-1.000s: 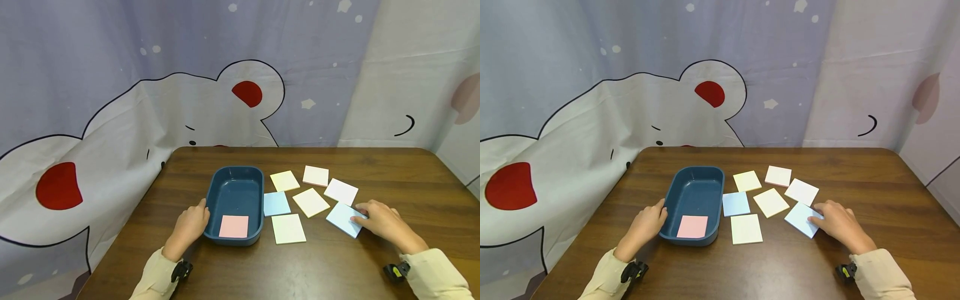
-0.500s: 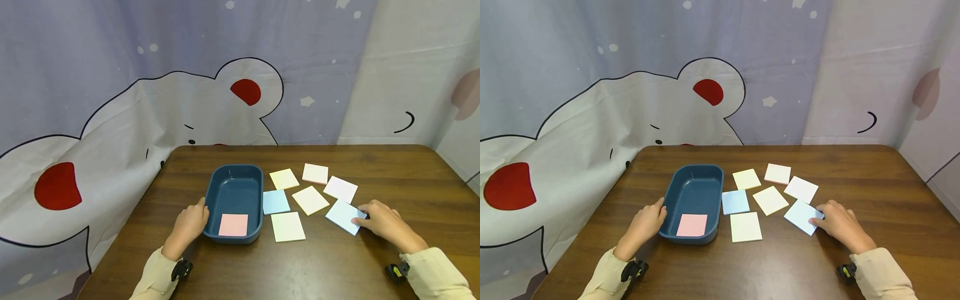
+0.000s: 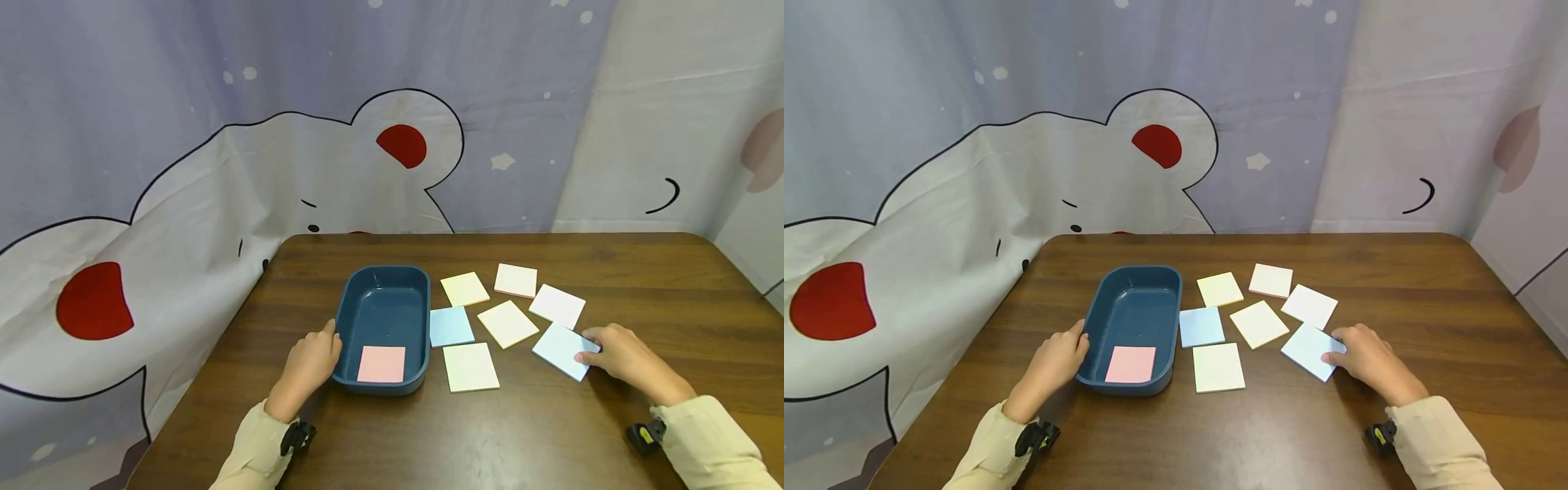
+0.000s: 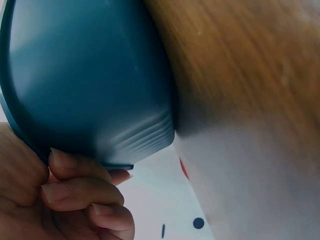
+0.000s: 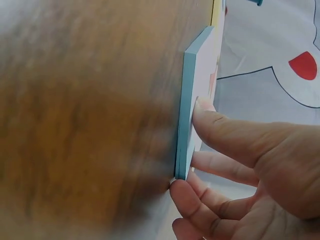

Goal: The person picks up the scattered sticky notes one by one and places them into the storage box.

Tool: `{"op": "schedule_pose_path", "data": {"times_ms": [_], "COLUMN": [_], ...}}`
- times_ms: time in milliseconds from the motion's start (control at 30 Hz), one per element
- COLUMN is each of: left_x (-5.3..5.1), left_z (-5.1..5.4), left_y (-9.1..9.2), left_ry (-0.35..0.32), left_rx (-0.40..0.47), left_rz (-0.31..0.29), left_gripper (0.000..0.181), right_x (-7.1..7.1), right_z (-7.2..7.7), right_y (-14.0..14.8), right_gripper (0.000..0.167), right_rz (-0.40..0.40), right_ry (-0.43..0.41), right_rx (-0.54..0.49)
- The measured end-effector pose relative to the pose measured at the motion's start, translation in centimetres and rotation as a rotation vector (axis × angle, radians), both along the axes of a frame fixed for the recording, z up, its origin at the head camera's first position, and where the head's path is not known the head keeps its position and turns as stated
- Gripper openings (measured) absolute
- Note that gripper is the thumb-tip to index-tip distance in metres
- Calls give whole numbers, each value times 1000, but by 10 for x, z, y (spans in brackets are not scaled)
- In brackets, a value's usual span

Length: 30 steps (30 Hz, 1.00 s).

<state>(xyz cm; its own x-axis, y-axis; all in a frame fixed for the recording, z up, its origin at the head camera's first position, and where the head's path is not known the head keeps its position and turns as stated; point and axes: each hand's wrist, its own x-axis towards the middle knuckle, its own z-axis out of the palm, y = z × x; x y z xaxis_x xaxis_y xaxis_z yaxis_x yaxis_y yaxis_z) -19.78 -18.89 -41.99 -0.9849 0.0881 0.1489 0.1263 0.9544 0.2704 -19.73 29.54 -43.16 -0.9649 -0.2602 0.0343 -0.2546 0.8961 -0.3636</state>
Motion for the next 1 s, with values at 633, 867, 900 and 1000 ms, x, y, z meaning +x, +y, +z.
{"op": "schedule_pose_path", "data": {"times_ms": [633, 867, 900, 1000], "left_x": [0, 0, 0, 0], "left_z": [-1, -1, -1, 0], "left_y": [0, -1, 0, 0], "left_ry": [-9, -20, -19, -13], "left_rx": [13, 19, 19, 20], "left_rz": [13, 12, 11, 8], "left_gripper": [37, 39, 39, 38], "right_x": [-5, -4, -4, -5], "right_z": [4, 4, 4, 5], "right_y": [3, 4, 4, 4], "right_gripper": [38, 39, 39, 40], "right_rz": [-10, -24, -24, -26], "right_ry": [-90, -104, -104, -105], "right_rx": [-25, -21, -22, -25]}}
